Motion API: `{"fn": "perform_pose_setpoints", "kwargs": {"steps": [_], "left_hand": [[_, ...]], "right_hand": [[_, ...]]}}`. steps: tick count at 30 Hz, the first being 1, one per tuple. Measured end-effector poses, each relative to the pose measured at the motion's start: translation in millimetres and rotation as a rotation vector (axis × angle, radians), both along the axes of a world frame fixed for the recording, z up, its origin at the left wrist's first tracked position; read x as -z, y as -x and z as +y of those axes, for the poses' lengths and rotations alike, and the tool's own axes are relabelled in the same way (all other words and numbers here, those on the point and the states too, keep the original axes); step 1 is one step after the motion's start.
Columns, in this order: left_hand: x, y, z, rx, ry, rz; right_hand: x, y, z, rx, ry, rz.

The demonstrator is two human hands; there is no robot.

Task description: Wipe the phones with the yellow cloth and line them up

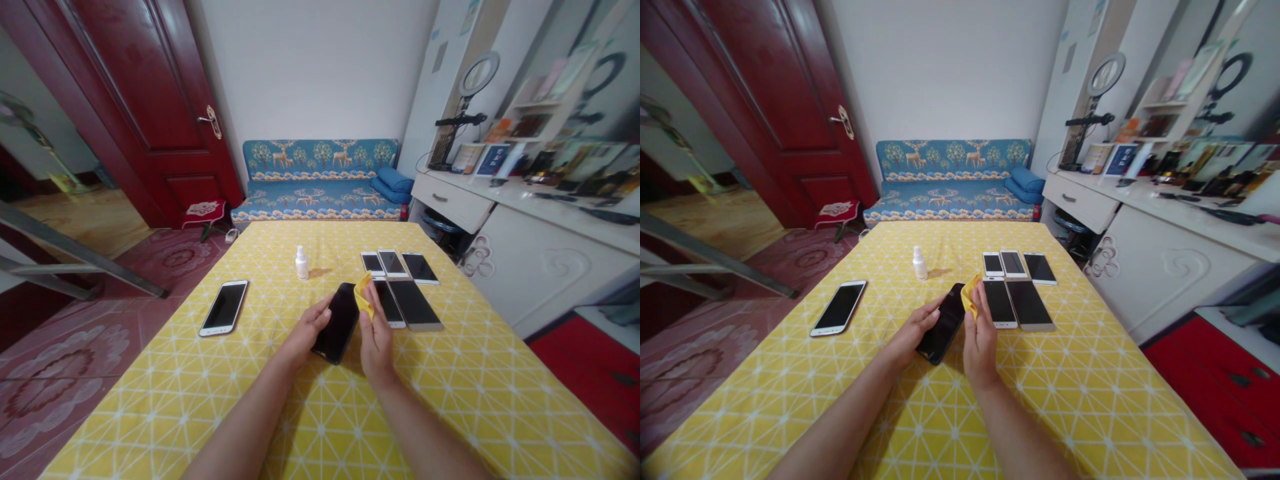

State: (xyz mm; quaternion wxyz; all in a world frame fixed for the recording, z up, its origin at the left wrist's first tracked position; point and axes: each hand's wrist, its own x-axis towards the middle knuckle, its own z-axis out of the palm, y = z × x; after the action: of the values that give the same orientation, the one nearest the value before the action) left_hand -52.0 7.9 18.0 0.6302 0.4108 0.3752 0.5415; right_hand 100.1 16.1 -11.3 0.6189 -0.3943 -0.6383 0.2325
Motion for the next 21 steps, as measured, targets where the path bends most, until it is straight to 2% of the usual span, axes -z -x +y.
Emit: {"fn": "perform_pose_setpoints", "kwargs": {"steps": [4,8,15,17,21], "left_hand": [[-0.1,-1,-2,0.092,-0.005,0.086],[1.4,-1,-2,0.088,-0.013,0.17],[-7.8,7,-4,0.257,-0.109,0.217],[-7.1,7,-5,0.313,-0.042,0.12],[-2.2,0,-7,0.47,0.196,-0.284]], "right_hand": [[0.2,-3,0,0.069,0.024,0.067],[-0.6,-3,-1,0.057,0.017,0.092],[0.1,-5,-1,0.06,0.054,0.147],[2.7,-4,1,0.051,0.088,0.14],[8.5,1,5,0.058,0.114,0.066]]}}
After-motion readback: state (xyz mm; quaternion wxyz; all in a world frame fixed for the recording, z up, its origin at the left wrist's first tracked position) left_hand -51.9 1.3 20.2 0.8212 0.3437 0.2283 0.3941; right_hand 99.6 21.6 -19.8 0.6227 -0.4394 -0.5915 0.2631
